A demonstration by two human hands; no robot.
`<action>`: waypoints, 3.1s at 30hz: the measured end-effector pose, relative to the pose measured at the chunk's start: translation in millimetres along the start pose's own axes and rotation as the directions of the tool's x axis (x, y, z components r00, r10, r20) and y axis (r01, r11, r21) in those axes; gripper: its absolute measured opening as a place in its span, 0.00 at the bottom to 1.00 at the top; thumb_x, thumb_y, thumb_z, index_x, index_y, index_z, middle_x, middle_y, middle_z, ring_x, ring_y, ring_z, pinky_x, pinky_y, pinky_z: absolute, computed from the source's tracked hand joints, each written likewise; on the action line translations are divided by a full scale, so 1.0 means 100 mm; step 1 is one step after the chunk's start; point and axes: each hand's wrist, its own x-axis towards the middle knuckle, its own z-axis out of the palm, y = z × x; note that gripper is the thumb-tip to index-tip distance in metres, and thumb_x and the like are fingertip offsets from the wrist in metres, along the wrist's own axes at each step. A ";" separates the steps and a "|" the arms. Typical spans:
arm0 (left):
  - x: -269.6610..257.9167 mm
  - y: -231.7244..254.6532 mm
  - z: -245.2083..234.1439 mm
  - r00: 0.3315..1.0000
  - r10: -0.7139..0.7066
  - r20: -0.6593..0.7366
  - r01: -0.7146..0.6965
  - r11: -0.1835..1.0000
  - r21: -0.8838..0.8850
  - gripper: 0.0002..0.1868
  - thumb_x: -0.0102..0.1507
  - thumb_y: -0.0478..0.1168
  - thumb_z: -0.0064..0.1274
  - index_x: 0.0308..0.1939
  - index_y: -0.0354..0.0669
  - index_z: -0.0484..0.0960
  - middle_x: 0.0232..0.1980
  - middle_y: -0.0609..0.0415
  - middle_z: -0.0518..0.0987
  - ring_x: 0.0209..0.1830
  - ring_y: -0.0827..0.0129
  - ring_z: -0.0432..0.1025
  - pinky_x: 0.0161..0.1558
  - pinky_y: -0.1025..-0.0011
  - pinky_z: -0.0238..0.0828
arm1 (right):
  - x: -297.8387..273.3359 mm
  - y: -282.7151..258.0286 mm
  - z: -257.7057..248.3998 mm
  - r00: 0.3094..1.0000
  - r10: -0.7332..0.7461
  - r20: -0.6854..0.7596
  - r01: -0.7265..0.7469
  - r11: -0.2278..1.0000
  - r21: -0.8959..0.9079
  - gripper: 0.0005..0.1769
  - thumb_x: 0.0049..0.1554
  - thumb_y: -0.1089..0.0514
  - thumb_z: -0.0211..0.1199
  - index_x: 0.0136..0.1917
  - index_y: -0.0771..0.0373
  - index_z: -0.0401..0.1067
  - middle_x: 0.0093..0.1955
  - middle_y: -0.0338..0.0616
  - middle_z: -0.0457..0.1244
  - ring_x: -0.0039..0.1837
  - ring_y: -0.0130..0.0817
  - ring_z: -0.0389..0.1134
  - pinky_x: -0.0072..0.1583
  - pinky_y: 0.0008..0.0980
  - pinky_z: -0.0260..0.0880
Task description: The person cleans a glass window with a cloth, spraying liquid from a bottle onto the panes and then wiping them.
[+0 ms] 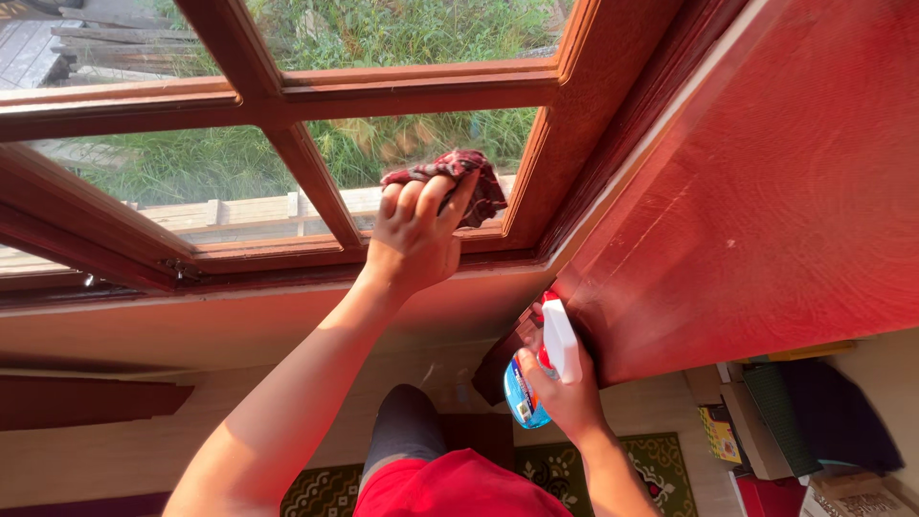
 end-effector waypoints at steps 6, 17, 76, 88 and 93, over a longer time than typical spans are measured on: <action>-0.25 -0.07 0.00 0.993 -0.115 -0.001 0.115 0.993 0.014 0.37 0.56 0.38 0.54 0.72 0.44 0.74 0.63 0.47 0.66 0.62 0.54 0.62 0.65 0.55 0.58 | 0.02 -0.02 -0.02 0.998 -0.069 -0.014 0.070 0.997 0.023 0.35 0.56 0.68 0.64 0.75 0.70 0.59 0.46 0.39 0.61 0.60 0.30 0.64 0.67 0.33 0.63; -0.64 -0.30 0.20 0.995 -0.102 -0.012 0.102 0.969 0.224 0.29 0.66 0.37 0.56 0.73 0.55 0.75 0.59 0.52 0.65 0.60 0.59 0.62 0.64 0.58 0.62 | 0.06 0.08 0.17 1.000 -0.005 -0.019 0.007 0.995 0.101 0.22 0.58 0.71 0.63 0.66 0.71 0.66 0.49 0.38 0.61 0.73 0.28 0.61 0.74 0.35 0.62; -2.99 -0.79 -1.11 0.439 -0.267 0.858 0.294 -0.860 -0.418 0.29 0.60 0.26 0.40 0.67 0.29 0.68 0.62 0.41 0.76 0.60 0.55 0.73 0.59 0.57 0.70 | 0.74 -0.89 1.82 0.855 -0.224 -0.468 0.159 0.972 -0.175 0.34 0.62 0.61 0.65 0.77 0.65 0.55 0.53 0.43 0.58 0.51 0.26 0.61 0.55 0.30 0.68; -2.45 -0.55 -1.15 0.530 -0.176 0.829 0.656 -0.534 -0.533 0.29 0.61 0.25 0.55 0.67 0.33 0.69 0.64 0.44 0.77 0.64 0.63 0.72 0.66 0.62 0.68 | -0.15 -0.94 2.26 0.994 0.058 -0.091 -0.011 0.891 0.453 0.27 0.64 0.57 0.61 0.72 0.66 0.58 0.55 0.44 0.65 0.60 0.29 0.67 0.64 0.32 0.67; -2.36 -0.55 -1.11 0.624 -0.059 0.779 0.712 -0.367 -0.599 0.38 0.56 0.30 0.59 0.70 0.41 0.64 0.67 0.47 0.73 0.68 0.65 0.68 0.68 0.63 0.62 | -0.15 -1.01 2.11 0.996 0.091 0.006 -0.078 0.822 0.565 0.29 0.62 0.56 0.62 0.71 0.66 0.58 0.58 0.43 0.65 0.63 0.31 0.66 0.66 0.35 0.65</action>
